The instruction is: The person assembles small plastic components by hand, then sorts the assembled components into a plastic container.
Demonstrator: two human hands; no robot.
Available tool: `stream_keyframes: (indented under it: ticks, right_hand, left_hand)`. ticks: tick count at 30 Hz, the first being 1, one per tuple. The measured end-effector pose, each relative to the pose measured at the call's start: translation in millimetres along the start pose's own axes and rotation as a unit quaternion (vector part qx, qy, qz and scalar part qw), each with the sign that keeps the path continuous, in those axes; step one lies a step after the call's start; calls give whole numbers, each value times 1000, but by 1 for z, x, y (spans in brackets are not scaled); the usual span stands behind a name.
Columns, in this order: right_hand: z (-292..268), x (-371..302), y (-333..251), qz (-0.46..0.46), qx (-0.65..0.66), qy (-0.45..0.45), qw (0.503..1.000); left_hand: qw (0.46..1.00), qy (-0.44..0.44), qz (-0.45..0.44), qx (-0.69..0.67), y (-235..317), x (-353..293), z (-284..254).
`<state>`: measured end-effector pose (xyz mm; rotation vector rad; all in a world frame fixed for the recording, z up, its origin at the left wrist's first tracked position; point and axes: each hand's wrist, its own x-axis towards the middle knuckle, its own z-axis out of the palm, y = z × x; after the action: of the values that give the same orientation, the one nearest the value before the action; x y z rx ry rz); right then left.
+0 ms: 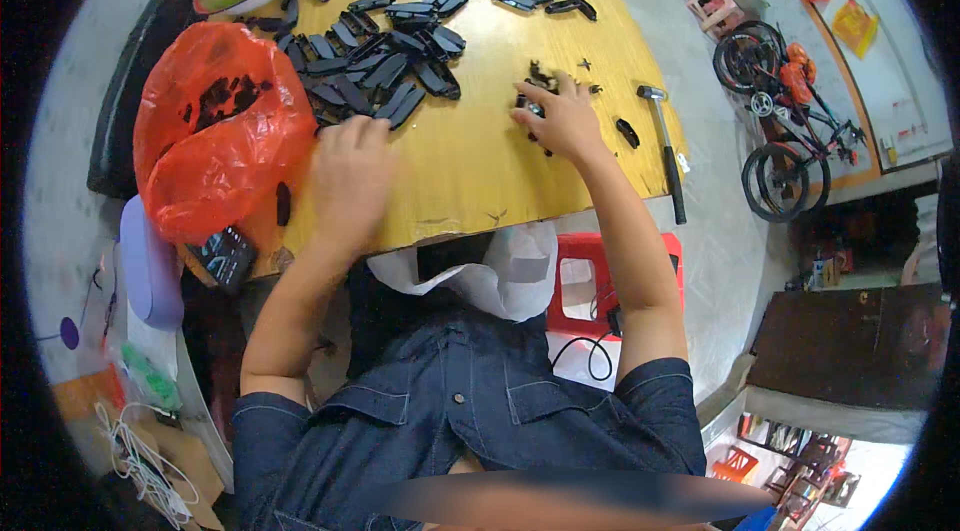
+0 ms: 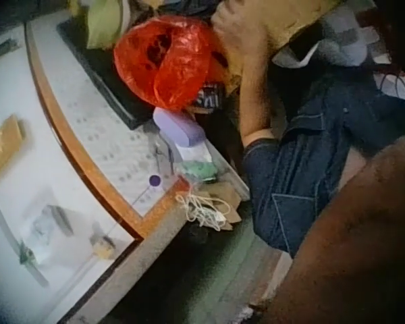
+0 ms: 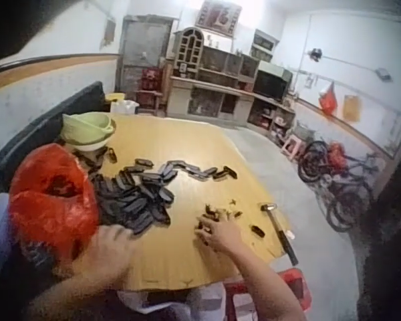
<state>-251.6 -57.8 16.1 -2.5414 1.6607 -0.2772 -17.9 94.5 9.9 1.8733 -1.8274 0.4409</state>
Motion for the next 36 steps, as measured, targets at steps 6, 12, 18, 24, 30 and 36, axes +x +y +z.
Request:
stream_keyframes:
  ticks: [6,12,18,24,30,36]
  right_hand:
    - [-8,12,33,-65,366,21,928]
    - [-9,-7,42,-92,171,49,980]
    - [-17,-34,11,-7,147,41,988]
    - [3,-61,-19,33,51,24,998]
    - [21,-54,-16,-24,142,111,983]
    - [29,-65,-37,-62,327,98,938]
  left_hand:
    - [995,-69,-57,40,-31,-16,15]
    - [986,-85,-2,-146,-23,-15,6]
    - [971,-77,-12,-225,-14,-22,11]
    - [951,-89,-59,-291,-10,-21,15]
    - [953,-182,51,-235,-14,-18,19]
    - [711,-246,-225,-619,7,-10,7]
